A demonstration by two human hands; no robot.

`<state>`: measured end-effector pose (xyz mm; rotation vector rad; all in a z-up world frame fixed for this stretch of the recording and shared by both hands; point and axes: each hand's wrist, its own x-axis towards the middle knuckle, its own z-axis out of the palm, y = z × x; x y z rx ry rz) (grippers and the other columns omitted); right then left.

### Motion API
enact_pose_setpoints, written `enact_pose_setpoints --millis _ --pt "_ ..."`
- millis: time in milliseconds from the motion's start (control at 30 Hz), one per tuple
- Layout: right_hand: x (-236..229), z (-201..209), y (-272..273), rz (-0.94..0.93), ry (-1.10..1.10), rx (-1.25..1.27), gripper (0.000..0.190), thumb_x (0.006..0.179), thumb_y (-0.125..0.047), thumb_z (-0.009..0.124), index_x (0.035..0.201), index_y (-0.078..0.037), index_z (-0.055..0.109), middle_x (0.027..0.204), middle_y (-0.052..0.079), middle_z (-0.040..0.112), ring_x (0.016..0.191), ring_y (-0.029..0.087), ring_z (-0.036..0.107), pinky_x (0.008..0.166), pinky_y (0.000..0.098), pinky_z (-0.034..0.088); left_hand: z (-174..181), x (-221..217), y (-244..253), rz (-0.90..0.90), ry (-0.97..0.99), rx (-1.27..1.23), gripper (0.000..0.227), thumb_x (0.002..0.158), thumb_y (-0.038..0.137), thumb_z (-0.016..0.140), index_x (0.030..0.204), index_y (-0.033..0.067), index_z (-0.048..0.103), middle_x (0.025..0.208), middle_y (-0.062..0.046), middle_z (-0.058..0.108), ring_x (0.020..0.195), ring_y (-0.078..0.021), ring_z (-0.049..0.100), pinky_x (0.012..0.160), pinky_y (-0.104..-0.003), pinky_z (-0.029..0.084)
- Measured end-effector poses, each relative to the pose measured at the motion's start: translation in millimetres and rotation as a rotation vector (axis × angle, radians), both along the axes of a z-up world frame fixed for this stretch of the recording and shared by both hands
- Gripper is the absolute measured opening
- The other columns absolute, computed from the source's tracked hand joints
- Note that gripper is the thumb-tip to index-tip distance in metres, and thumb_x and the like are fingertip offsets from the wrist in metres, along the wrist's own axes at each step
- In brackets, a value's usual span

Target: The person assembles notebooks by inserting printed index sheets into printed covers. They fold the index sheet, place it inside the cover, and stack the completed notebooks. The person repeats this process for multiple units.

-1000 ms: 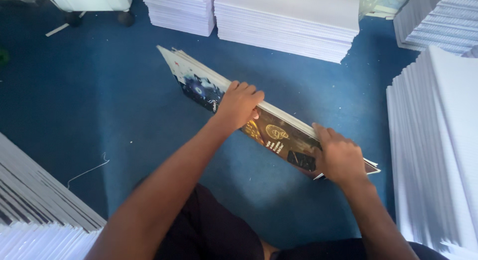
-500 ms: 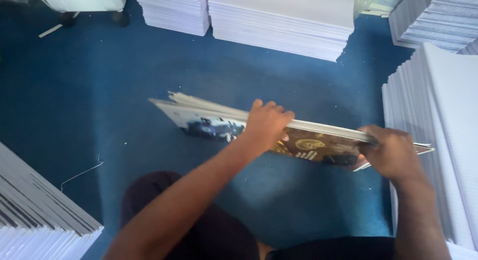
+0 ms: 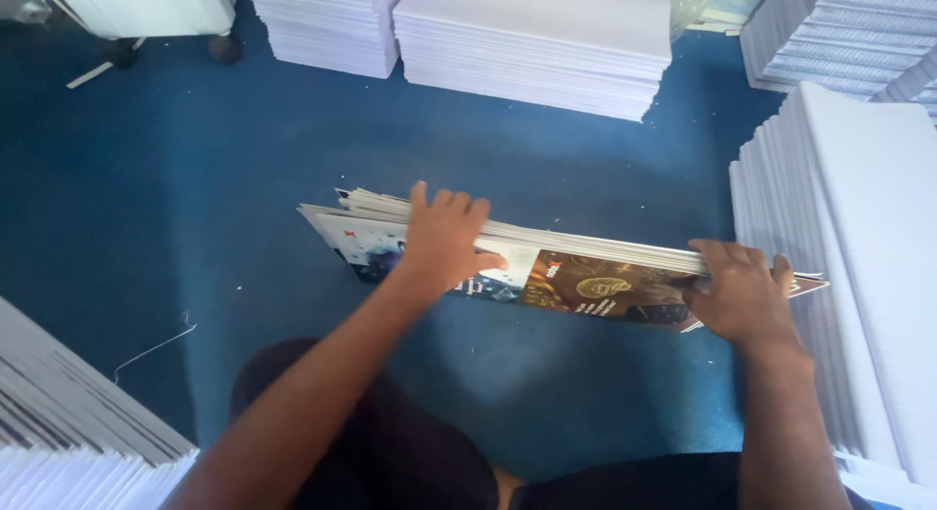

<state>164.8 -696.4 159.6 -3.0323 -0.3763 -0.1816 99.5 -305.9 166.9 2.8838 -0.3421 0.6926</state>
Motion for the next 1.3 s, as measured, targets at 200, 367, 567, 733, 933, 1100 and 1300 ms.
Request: enact_pose_setpoints --millis 200,367,567,733,933,1100,1300 --pt "11 -14 -18 0.083 -0.143 0.178 0.075 0.071 -0.028 0.084 0.142 -0.015 0.064 0.13 0.014 0.066 0.125 0.033 0.058 0.121 0.0554 0.036 -7 -16 37 0.031 0.012 0.029 0.068 0.067 0.064 0.081 0.101 0.006 0.071 0.095 -0.011 0.067 0.099 -0.0313 0.06 0.107 -0.063 0.031" --pt "-3 -13 -31 -0.112 -0.188 0.163 0.036 0.075 -0.024 0.085 0.108 -0.013 0.08 0.12 0.012 0.073 0.125 0.036 0.059 0.117 0.0711 0.022 -13 -10 44 -0.059 -0.15 -0.057 0.06 0.065 0.061 0.078 0.092 0.0079 0.07 0.092 -0.009 0.067 0.095 -0.0306 0.061 0.086 -0.045 0.04" --pt "-1 -21 -46 -0.125 -0.294 0.105 0.026 0.081 -0.027 0.085 0.099 -0.009 0.079 0.098 0.015 0.074 0.105 0.038 0.064 0.106 0.0629 0.034 -15 1 48 -0.051 -0.03 -0.082 0.059 0.065 0.063 0.079 0.089 0.0093 0.073 0.083 -0.007 0.068 0.083 -0.0273 0.061 0.077 -0.044 0.039" --pt "1 -26 -55 -0.003 -0.321 0.181 0.027 0.082 -0.028 0.085 0.086 -0.004 0.073 0.087 0.015 0.072 0.085 0.035 0.067 0.091 0.0466 0.051 -15 5 51 -0.041 0.01 -0.074 0.058 0.065 0.063 0.079 0.088 0.0097 0.073 0.083 -0.007 0.069 0.084 -0.0276 0.063 0.078 -0.043 0.04" --pt "-1 -24 -37 0.025 -0.313 0.214 0.027 0.077 -0.026 0.085 0.093 -0.007 0.075 0.088 0.013 0.072 0.093 0.037 0.067 0.09 0.0525 0.05 -10 0 69 0.002 0.022 -0.024 0.06 0.066 0.067 0.078 0.085 0.0096 0.074 0.084 -0.009 0.071 0.084 -0.0288 0.065 0.082 -0.045 0.039" --pt "1 -16 -17 0.023 -0.343 0.211 0.03 0.07 -0.023 0.087 0.094 -0.008 0.077 0.092 0.011 0.074 0.098 0.036 0.066 0.092 0.0533 0.048 -4 -5 80 0.078 0.144 0.0 0.065 0.068 0.072 0.075 0.089 0.0104 0.074 0.087 -0.007 0.072 0.089 -0.027 0.065 0.096 -0.049 0.038" --pt "-2 -10 -21 0.121 -0.394 0.495 0.03 0.072 -0.011 0.075 0.101 -0.002 0.074 0.114 0.023 0.068 0.112 0.038 0.063 0.103 0.0453 0.05 -2 -2 70 0.078 -0.034 -0.061 0.07 0.063 0.067 0.08 0.105 0.0115 0.075 0.094 -0.007 0.072 0.097 -0.0278 0.065 0.109 -0.064 0.025"
